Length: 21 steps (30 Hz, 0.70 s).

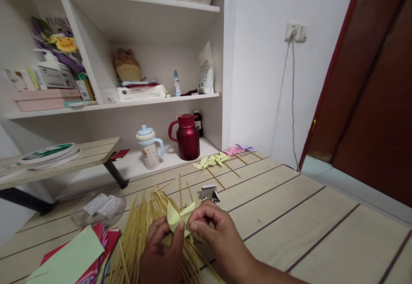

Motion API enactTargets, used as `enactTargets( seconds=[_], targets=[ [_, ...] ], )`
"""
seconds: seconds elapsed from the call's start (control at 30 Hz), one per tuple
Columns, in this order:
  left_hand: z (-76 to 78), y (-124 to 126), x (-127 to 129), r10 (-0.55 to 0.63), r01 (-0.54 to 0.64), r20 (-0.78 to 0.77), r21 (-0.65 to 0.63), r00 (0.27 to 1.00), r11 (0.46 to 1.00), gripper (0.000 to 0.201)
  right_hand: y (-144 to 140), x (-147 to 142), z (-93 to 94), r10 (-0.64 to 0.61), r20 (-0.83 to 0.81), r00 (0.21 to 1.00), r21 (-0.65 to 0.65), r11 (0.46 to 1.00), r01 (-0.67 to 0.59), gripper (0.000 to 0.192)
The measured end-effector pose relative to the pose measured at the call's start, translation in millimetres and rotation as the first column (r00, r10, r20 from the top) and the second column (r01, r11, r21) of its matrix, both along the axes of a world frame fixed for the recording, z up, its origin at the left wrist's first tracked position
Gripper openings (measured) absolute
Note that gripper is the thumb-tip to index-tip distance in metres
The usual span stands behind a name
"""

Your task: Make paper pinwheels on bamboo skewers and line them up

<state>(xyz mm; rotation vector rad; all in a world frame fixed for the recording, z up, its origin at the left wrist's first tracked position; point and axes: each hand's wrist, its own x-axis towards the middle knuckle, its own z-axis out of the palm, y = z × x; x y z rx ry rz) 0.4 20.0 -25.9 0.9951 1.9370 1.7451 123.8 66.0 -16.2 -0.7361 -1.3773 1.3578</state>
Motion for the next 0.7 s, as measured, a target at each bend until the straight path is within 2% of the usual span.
enactTargets(
  seconds=[0.17, 0.27, 0.5, 0.7],
  targets=[
    [1.8, -0.3, 2.7, 0.023, -0.023, 0.003, 0.027, 1.0, 0.999, 0.037, -1.7, 0.8, -2.5, -0.001, 0.005, 1.0, 0.016, 1.0, 0.001, 0.006],
    [1.9, -0.7, 1.2, 0.024, -0.024, -0.018, 0.01, 1.0, 1.0, 0.034, -2.3, 0.0, 0.9, -0.006, -0.028, 1.0, -0.02, 1.0, 0.005, 0.006],
    [3.7, -1.4, -3.8, -0.044, 0.038, -0.1, -0.06, 0.994, 0.997, 0.03, -2.4, -0.5, 3.4, -0.041, -0.04, 0.998, -0.053, 0.998, 0.038, 0.006],
    [-7.0, 1.9, -9.9, -0.067, 0.064, -0.136, -0.024, 0.988, 0.998, 0.038, -2.9, 0.1, 5.0, -0.048, -0.04, 0.998, -0.067, 0.997, 0.045, 0.005]
  ],
)
